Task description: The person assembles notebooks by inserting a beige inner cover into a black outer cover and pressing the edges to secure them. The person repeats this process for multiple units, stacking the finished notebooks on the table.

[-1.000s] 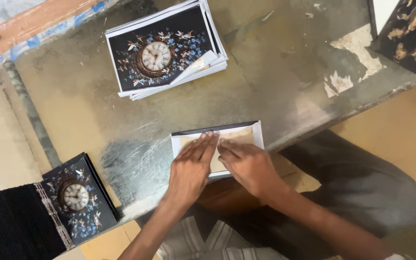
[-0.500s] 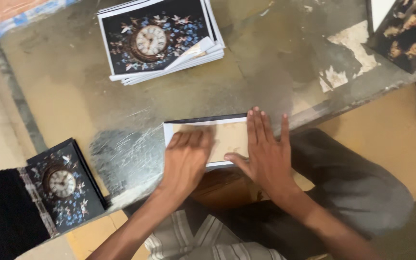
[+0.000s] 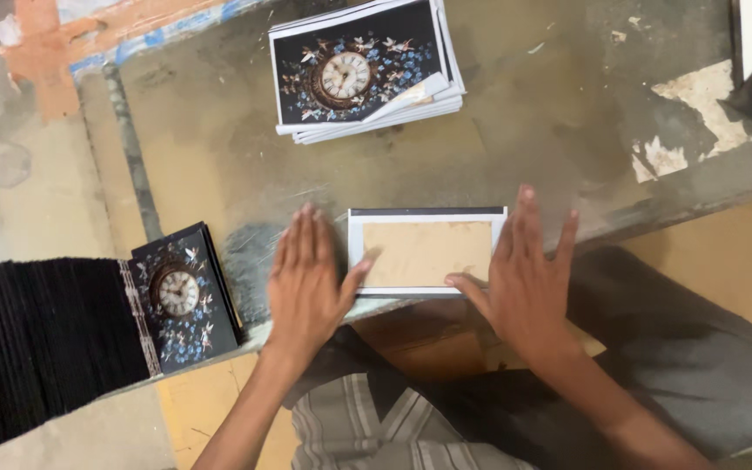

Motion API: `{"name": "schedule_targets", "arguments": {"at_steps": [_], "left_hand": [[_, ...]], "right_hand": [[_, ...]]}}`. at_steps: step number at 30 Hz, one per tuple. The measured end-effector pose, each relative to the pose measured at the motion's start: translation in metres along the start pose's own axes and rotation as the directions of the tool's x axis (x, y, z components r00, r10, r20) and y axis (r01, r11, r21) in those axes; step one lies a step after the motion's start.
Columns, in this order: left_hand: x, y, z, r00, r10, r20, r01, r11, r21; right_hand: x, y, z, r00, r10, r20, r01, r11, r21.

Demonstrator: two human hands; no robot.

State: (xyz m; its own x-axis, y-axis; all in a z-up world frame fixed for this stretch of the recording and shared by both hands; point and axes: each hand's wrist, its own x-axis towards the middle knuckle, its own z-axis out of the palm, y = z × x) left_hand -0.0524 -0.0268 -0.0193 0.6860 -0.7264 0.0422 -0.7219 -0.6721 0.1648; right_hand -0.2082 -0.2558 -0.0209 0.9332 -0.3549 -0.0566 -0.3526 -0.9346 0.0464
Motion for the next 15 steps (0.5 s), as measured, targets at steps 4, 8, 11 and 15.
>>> {"name": "schedule_targets", "arguments": {"at_steps": [4, 8, 11, 15], "left_hand": [[0.032, 0.038, 0.018, 0.985, 0.170, -0.022, -0.170, 0.958, -0.232], [0.050, 0.053, 0.018, 0.998, 0.058, -0.012, -0.060, 0.974, -0.220], [0.047, 0.031, 0.005, 0.986, -0.001, 0.169, 0.066, 0.923, -0.380], [0.031, 0.001, -0.002, 0.893, 0.135, 0.429, 0.263, 0.616, -0.742]], "right_hand": [[0.002, -0.015, 0.009, 0.997, -0.009, -0.083, 0.026, 0.978, 0.207], [0.008, -0.014, 0.017, 0.989, -0.027, -0.146, 0.083, 0.916, 0.393], [0.016, -0.002, 0.020, 0.987, 0.064, -0.145, 0.015, 0.872, 0.489], [0.014, 0.004, 0.027, 0.941, 0.244, -0.236, 0.123, 0.402, 0.907]]}}
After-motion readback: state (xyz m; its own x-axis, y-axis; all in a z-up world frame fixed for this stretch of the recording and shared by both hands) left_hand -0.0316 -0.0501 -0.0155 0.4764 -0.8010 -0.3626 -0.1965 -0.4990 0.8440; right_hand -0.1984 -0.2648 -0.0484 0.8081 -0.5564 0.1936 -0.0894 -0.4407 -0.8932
